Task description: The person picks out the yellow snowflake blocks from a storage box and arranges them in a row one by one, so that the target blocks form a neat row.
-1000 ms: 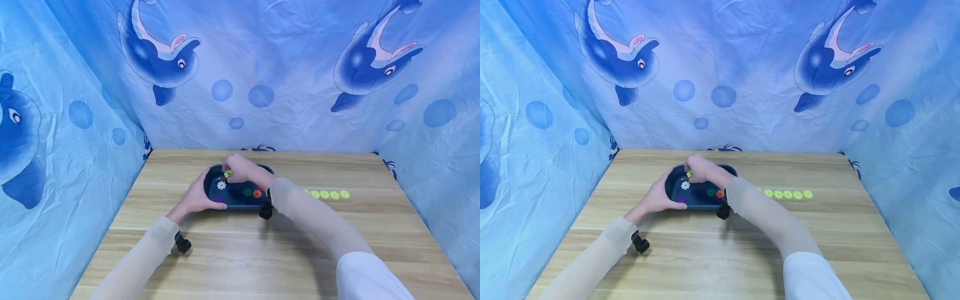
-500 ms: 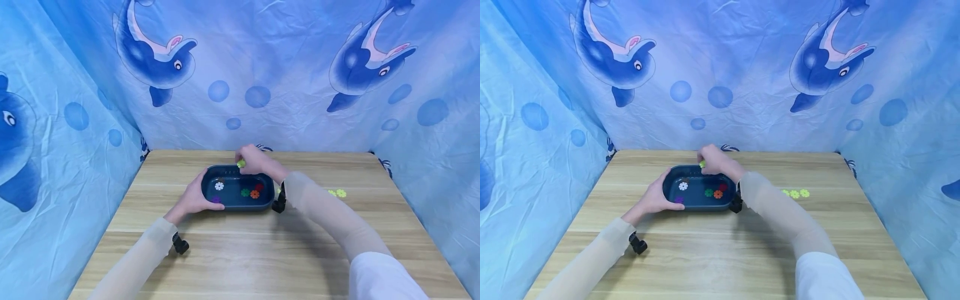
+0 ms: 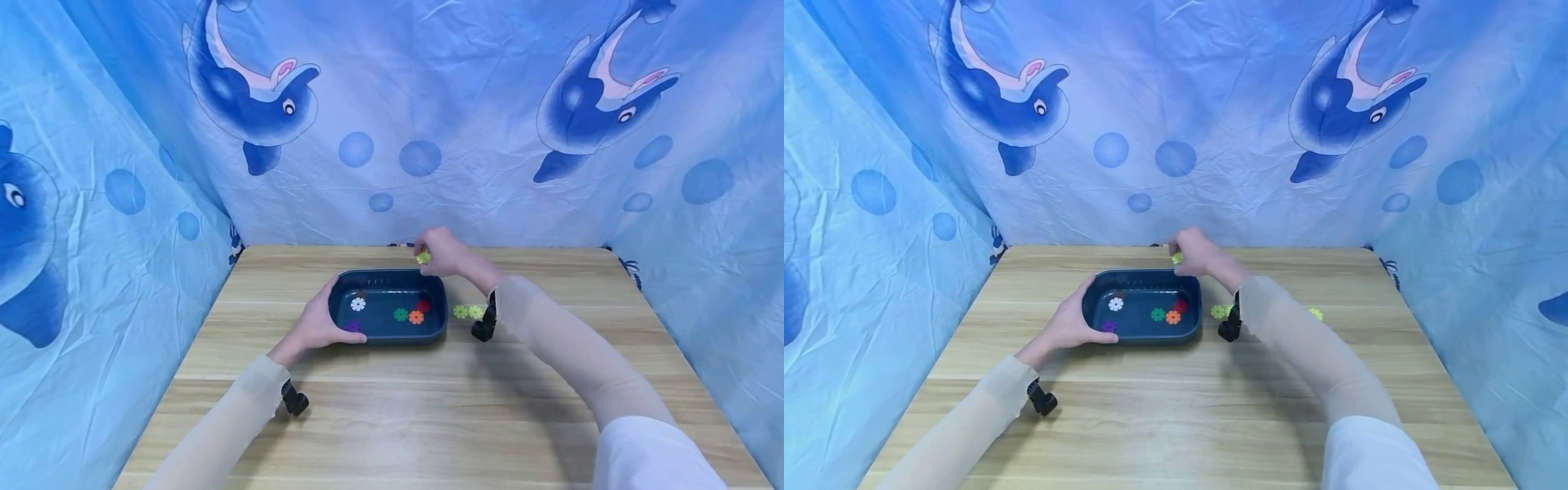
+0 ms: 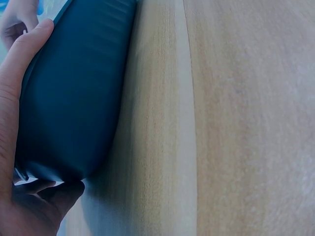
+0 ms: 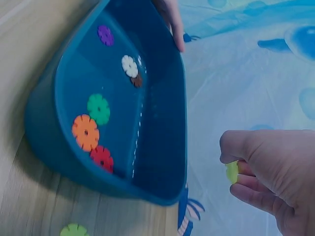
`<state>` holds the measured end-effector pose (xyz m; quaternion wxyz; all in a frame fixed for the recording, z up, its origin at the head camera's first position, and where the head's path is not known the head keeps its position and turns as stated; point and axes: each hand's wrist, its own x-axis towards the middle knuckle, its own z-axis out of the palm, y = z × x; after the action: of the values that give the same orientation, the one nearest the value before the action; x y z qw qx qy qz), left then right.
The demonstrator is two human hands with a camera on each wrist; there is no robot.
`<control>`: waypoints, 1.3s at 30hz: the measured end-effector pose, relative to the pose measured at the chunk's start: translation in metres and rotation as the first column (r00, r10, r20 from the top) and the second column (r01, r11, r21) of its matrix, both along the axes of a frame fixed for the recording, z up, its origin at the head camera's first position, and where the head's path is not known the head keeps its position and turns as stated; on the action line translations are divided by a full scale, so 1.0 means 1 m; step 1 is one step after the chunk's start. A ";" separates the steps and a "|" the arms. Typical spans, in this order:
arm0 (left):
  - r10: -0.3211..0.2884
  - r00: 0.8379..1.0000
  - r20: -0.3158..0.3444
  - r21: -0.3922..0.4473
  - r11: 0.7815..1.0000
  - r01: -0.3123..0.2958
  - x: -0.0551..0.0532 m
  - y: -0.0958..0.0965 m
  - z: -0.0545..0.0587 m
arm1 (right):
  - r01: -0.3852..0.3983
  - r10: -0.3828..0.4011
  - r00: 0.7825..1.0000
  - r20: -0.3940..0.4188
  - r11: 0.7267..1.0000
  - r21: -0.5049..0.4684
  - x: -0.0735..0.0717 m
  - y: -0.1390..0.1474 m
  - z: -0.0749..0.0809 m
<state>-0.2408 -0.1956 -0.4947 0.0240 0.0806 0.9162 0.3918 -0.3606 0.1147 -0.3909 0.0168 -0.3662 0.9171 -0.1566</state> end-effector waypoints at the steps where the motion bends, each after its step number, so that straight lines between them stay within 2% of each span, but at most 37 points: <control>1: 0.001 1.000 0.002 0.001 1.000 -0.001 0.000 0.000 0.000 | 0.002 -0.002 1.000 0.000 1.000 -0.004 0.000 0.003 0.000; 11: -0.001 1.000 0.002 0.011 1.000 0.001 0.000 -0.002 -0.002 | 0.050 -0.051 0.999 -0.013 0.998 -0.036 -0.003 0.034 -0.002; 18: 0.005 1.000 -0.004 0.023 1.000 -0.005 0.002 -0.003 -0.002 | 0.074 -0.074 0.997 0.003 0.996 -0.039 -0.002 0.057 0.002; 27: -0.002 1.000 -0.003 0.023 1.000 0.002 0.001 -0.001 -0.002 | 0.141 -0.142 0.990 -0.007 0.989 -0.043 -0.001 0.107 -0.004; 35: -0.002 1.000 -0.002 0.012 1.000 0.002 -0.001 -0.003 -0.003 | 0.225 -0.222 0.973 0.056 0.973 -0.048 0.004 0.146 -0.010; 39: -0.003 1.000 0.000 0.014 1.000 0.003 -0.001 -0.003 -0.003 | 0.250 -0.247 0.967 0.057 0.967 -0.041 0.007 0.166 -0.012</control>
<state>-0.2414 -0.1985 -0.4976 0.0241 0.0821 0.9134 0.3981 -0.3538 0.2808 -0.4025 0.0117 -0.2446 0.9510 -0.1887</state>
